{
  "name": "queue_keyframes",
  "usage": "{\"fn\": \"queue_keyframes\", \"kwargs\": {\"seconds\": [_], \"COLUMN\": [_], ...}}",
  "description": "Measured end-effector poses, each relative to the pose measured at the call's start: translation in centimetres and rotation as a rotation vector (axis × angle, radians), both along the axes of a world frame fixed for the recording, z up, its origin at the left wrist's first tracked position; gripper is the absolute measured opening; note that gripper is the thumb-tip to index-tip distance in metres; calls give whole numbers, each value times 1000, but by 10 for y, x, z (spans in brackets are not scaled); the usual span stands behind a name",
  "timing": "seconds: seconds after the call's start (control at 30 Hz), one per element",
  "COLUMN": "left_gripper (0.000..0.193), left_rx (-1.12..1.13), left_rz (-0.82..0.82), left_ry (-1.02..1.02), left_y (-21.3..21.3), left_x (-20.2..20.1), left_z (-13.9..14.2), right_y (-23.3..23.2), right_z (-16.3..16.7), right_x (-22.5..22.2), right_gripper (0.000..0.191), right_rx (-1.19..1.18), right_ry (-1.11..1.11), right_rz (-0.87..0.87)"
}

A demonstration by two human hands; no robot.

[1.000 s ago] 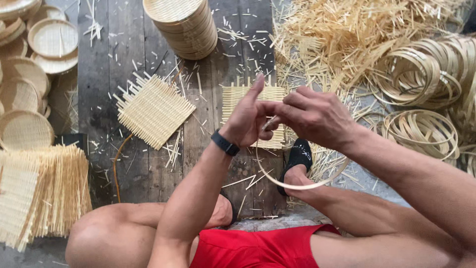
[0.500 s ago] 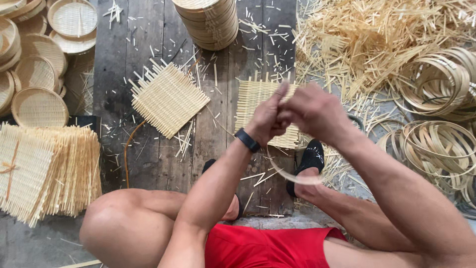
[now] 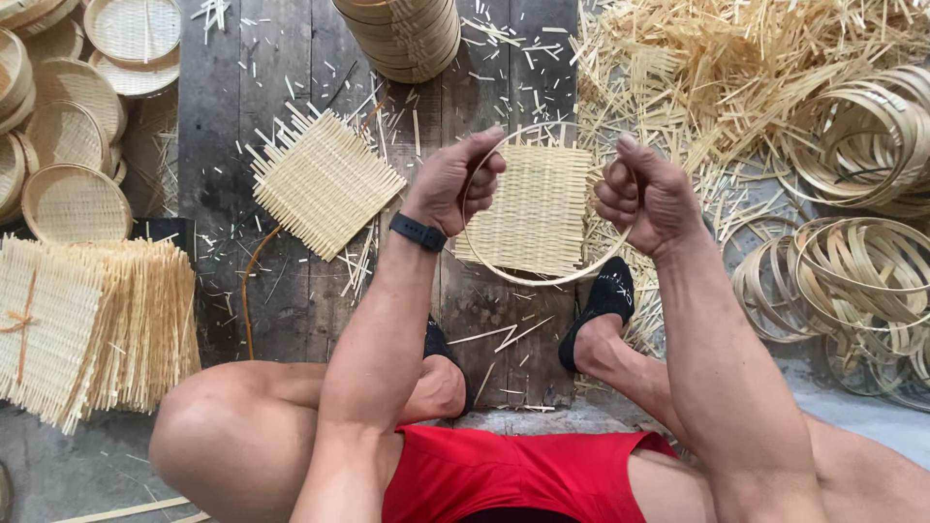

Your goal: The person sits on the floor and fits a woven bamboo mat over a round wooden mold, then trims the protruding bamboo strip ends around the rim with scissors. They bend a thin bamboo ring around the edge, press the mat into the mold, and set the finished sieve onto a stack of completed sieves.

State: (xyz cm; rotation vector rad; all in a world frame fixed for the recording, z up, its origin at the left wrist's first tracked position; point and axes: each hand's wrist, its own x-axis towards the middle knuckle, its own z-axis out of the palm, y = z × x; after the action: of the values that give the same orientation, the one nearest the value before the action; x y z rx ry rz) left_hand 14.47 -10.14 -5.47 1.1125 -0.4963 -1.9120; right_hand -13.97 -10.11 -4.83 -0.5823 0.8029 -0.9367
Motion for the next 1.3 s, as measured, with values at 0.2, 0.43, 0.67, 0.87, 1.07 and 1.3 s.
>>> {"fn": "queue_keyframes", "kwargs": {"seconds": [0.2, 0.43, 0.67, 0.87, 1.07, 1.3], "left_gripper": [31, 32, 26, 22, 17, 17], "left_rx": [30, -14, -74, -248, -229, -135], "left_rz": [114, 268, 289, 112, 94, 108], "left_ry": [59, 163, -377, -1108, -1170, -1045], "left_y": [3, 1, -6, -5, -4, 0], "left_x": [-4, 7, 4, -8, -7, -7], "left_z": [-10, -37, -113, -176, -199, -189], "right_y": [3, 9, 3, 0, 3, 4], "right_z": [-11, -15, -84, -171, -196, -185], "right_x": [-2, -4, -5, 1, 5, 6], "right_gripper": [49, 23, 25, 23, 23, 22], "right_rx": [-9, -94, -80, -273, -236, -291], "right_ry": [40, 224, 812, 1316, 1371, 1367], "right_rz": [56, 41, -121, -113, -111, -145]}}
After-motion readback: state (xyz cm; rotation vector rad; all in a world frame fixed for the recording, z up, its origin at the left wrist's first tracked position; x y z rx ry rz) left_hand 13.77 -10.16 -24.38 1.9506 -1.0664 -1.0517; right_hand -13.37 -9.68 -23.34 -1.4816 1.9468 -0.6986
